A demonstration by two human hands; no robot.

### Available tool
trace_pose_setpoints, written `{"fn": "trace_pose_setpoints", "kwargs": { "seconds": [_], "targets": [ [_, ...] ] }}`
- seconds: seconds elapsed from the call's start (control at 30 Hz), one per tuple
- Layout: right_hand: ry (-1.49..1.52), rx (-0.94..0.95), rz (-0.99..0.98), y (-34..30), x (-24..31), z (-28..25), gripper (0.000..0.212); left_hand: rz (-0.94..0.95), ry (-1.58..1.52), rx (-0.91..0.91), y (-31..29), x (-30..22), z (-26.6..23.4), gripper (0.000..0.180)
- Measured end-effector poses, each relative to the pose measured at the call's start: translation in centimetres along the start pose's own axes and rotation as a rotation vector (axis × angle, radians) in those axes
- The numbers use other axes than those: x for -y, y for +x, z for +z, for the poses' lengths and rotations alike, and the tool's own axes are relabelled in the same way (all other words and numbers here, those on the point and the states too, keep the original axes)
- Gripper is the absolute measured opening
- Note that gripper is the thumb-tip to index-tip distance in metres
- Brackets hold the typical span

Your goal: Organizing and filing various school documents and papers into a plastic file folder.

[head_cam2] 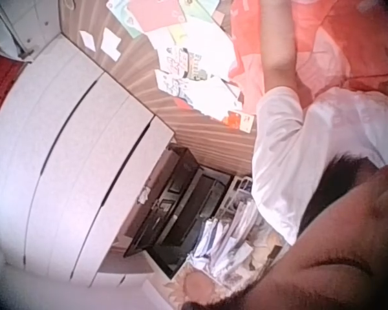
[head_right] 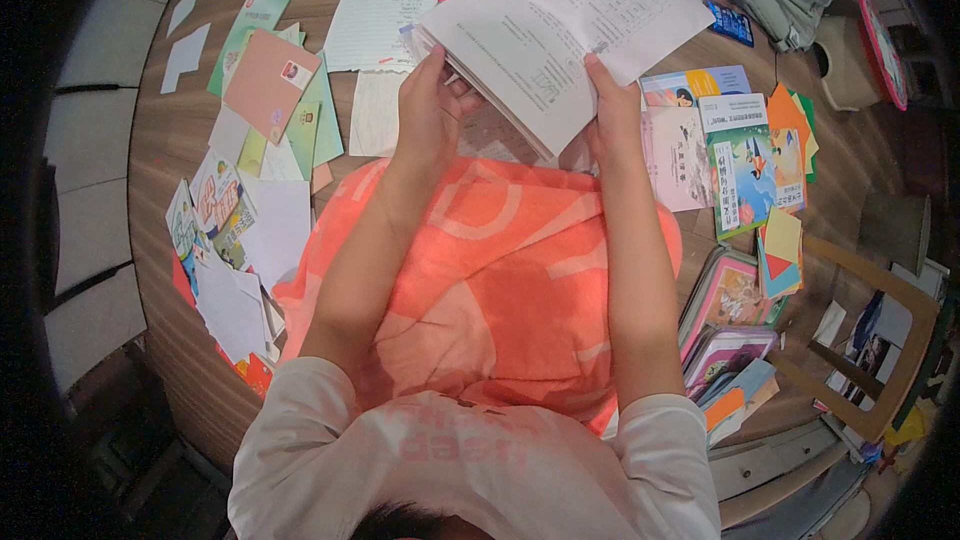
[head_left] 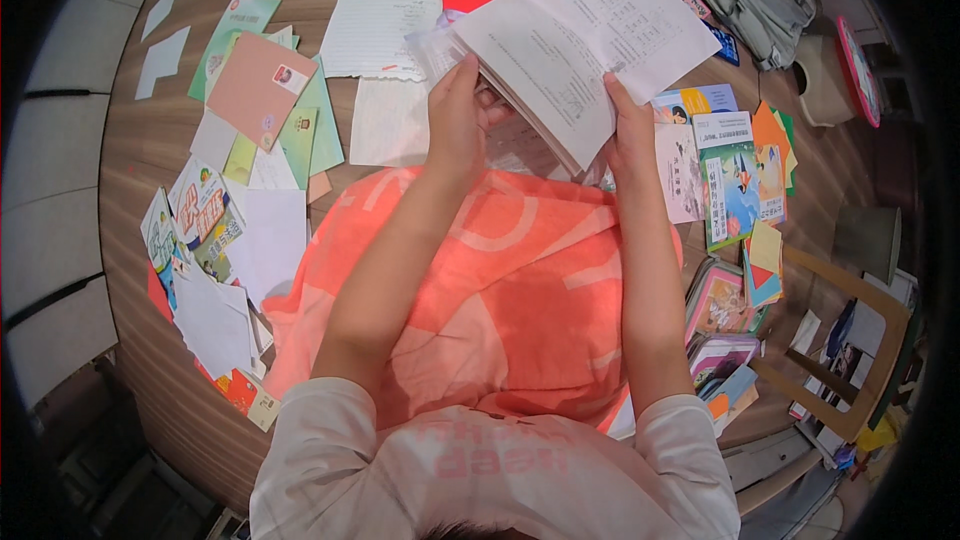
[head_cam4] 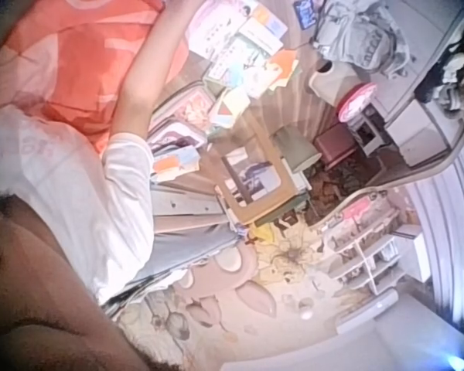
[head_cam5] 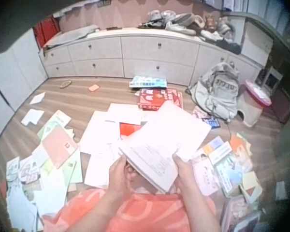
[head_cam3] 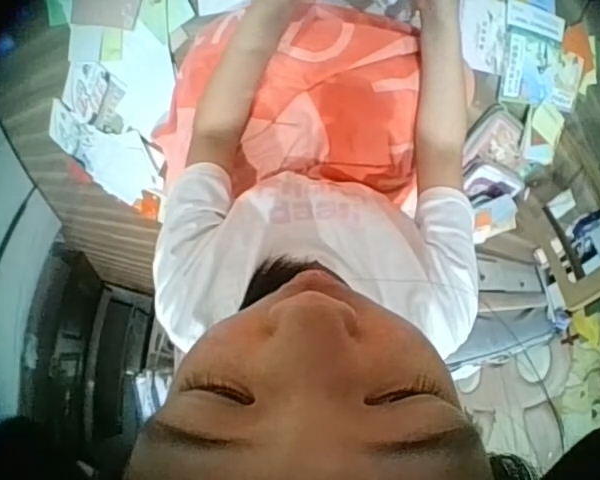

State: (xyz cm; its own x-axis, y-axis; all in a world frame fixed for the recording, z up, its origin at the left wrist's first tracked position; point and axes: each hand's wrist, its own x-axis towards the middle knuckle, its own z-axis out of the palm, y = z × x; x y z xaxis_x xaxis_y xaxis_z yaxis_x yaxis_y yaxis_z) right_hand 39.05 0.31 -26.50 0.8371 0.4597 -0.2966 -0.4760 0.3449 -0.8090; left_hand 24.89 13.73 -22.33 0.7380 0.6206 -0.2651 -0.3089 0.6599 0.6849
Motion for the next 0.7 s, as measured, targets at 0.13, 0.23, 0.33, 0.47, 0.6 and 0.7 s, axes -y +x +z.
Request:
{"fn": "trace_pose_setpoints", "kwargs": {
  "seconds": [0.13,0.23,0.33,0.47,0.6,0.7],
  "targets": [
    [0.027,0.007,-0.015,-0.3,0.2,0.3,0.044,0.020,0.177,-0.003,0.5,0.5,-0.4,0.032],
    [0.063,0.025,-0.013,-0.3,0.4,0.2,0.044,0.048,0.177,-0.007,0.4,0.7,-0.2,0.031],
    [0.067,0.035,-0.014,-0.3,0.3,0.2,0.042,0.076,0.239,-0.001,0.7,1.0,-0.7,0.029],
    [0.013,0.025,-0.031,-0.5,0.5,0.4,0.041,0.114,0.290,-0.032,0.7,1.1,-0.5,0.028],
    [-0.259,-0.045,-0.169,-1.2,0.4,1.2,0.043,0.096,-0.034,-0.143,0.6,1.5,-0.1,0.033],
    [-0.474,-0.081,-0.365,-2.3,0.0,2.1,0.045,0.074,-0.268,-0.110,0.7,2.6,0.1,0.039]
  ]
}}
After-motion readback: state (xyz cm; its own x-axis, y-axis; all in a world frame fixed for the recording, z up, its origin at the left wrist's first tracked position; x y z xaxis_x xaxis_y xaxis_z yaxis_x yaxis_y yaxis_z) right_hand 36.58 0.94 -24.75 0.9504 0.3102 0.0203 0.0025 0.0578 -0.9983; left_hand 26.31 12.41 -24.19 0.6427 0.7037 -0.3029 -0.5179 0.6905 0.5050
